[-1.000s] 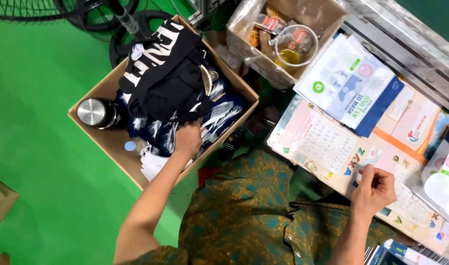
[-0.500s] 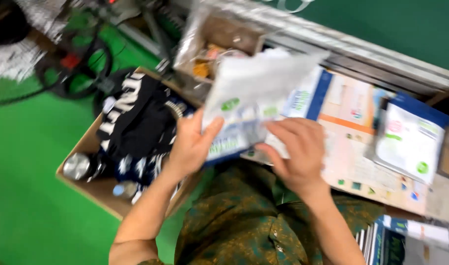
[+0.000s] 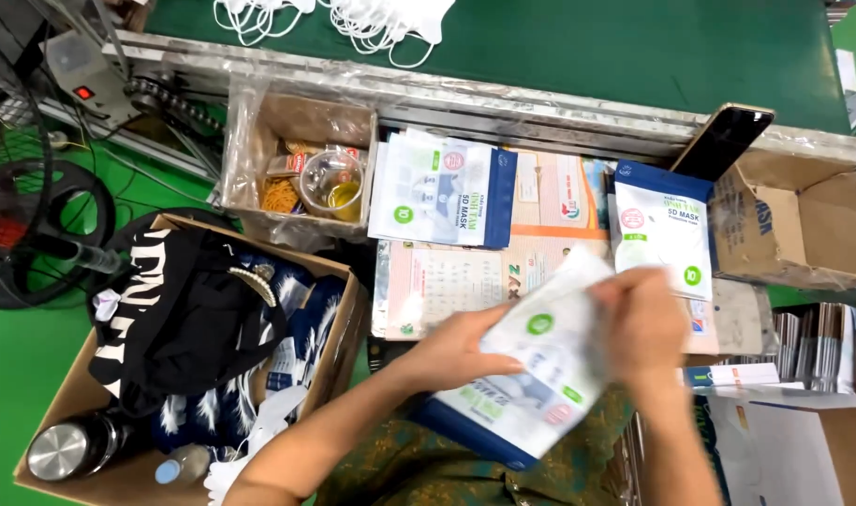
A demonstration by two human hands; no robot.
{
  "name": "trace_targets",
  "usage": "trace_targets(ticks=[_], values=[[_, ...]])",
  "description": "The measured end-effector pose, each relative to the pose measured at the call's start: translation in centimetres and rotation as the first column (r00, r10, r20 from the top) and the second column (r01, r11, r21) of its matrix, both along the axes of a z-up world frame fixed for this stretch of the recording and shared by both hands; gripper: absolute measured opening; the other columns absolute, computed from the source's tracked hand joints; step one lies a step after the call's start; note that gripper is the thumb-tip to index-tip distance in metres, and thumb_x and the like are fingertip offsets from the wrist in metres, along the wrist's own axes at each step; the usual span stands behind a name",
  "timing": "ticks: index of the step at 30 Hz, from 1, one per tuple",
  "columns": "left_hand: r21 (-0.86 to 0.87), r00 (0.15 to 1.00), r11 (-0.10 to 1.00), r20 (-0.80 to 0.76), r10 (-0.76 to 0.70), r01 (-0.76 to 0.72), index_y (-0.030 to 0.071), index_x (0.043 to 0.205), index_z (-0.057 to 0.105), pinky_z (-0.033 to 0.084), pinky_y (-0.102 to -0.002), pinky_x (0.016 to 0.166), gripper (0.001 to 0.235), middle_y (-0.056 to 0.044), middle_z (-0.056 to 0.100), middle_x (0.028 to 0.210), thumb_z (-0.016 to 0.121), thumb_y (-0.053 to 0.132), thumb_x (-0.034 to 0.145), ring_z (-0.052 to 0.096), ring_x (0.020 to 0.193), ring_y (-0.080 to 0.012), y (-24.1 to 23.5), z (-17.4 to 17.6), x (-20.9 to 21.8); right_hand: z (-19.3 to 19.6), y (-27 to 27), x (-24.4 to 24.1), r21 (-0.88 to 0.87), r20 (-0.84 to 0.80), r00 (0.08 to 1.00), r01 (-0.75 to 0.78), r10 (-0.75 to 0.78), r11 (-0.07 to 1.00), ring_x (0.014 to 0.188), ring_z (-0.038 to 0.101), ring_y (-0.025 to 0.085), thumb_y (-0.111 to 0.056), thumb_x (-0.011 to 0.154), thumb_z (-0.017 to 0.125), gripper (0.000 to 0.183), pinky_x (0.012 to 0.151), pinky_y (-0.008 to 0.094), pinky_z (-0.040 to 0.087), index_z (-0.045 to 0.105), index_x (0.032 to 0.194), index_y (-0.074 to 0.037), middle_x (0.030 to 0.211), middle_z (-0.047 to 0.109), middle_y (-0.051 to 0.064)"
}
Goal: Packaging face masks into plastic bags and then into cardboard boxes for shipping.
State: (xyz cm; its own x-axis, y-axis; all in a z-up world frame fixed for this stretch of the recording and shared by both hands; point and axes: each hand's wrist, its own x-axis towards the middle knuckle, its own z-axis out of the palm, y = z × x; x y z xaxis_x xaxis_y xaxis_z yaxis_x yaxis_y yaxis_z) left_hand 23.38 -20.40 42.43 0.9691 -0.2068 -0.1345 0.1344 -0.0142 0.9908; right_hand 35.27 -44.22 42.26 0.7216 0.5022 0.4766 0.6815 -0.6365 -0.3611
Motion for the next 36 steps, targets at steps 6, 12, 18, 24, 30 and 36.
trace_targets(ticks=[6,12,18,24,30,36], values=[[-0.212,1.0,0.977,-0.007,0.027,-0.027,-0.004,0.149,0.04,0.056,-0.034,0.092,0.073,-0.02,0.066,0.132,0.076,0.012,0.089,0.068,0.112,-0.0241,-3.1,-5.0,3.6,3.1,-10.2,8.5,0.158,0.267,0.878,0.368,-0.398,0.916,0.091,0.06,0.032,-0.004,0.116,0.05,0.015,0.083,0.042,0.048,0.059,0.105,-0.002,0.096,0.059,0.014],[-0.614,0.759,0.454,-0.453,0.467,-0.645,0.003,0.138,0.046,0.06,-0.039,0.09,0.054,-0.017,0.062,0.129,0.068,0.009,0.089,0.065,0.115,-0.0281,-3.8,-7.4,8.4,3.1,-10.1,7.6,0.436,-0.037,0.965,0.248,-0.258,0.865,0.088,0.063,0.026,-0.003,0.119,0.043,0.017,0.082,0.037,0.053,0.056,0.109,0.001,0.099,0.065,0.014],[-0.502,0.22,-0.085,-0.517,0.827,-0.861,0.003,0.141,0.042,0.051,-0.035,0.099,0.059,-0.014,0.06,0.138,0.07,0.012,0.091,0.062,0.118,-0.0216,-5.3,-12.0,15.2,1.8,-6.8,4.2,0.68,-0.152,0.981,0.012,0.124,0.733,0.085,0.067,0.017,0.004,0.119,0.046,0.011,0.084,0.028,0.062,0.044,0.108,0.002,0.107,0.067,0.016],[-0.444,0.51,0.294,-0.517,0.687,-0.846,0.003,0.145,0.03,0.045,-0.039,0.092,0.081,-0.017,0.058,0.138,0.077,0.011,0.08,0.058,0.119,-0.0256,-4.2,-10.3,11.1,1.2,0.5,2.3,0.545,-0.238,0.963,0.027,0.124,0.838,0.084,0.071,0.018,0.01,0.106,0.068,0.022,0.075,0.027,0.059,0.055,0.124,0.012,0.097,0.07,0.021],[-0.463,0.854,0.738,-0.421,0.305,-0.492,0.001,0.156,0.027,0.051,-0.031,0.091,0.077,-0.016,0.065,0.128,0.067,0.023,0.094,0.063,0.106,-0.0167,-1.1,-9.7,-1.7,1.5,13.6,3.9,0.745,-0.281,0.875,-0.06,0.394,0.664,0.087,0.071,0.016,0.013,0.101,0.073,0.008,0.083,0.025,0.06,0.067,0.105,0.01,0.097,0.07,0.014],[-0.432,0.932,0.831,-0.255,0.259,-0.35,-0.003,0.152,0.042,0.051,-0.027,0.088,0.059,-0.009,0.071,0.111,0.063,0.018,0.101,0.065,0.097,-0.0117,-0.7,-8.4,-5.1,-2.1,35.4,9.0,0.775,-0.237,0.679,-0.299,0.695,0.556,0.098,0.07,0.015,-0.001,0.098,0.076,0.011,0.088,0.027,0.057,0.076,0.109,0.001,0.106,0.073,0.009]])
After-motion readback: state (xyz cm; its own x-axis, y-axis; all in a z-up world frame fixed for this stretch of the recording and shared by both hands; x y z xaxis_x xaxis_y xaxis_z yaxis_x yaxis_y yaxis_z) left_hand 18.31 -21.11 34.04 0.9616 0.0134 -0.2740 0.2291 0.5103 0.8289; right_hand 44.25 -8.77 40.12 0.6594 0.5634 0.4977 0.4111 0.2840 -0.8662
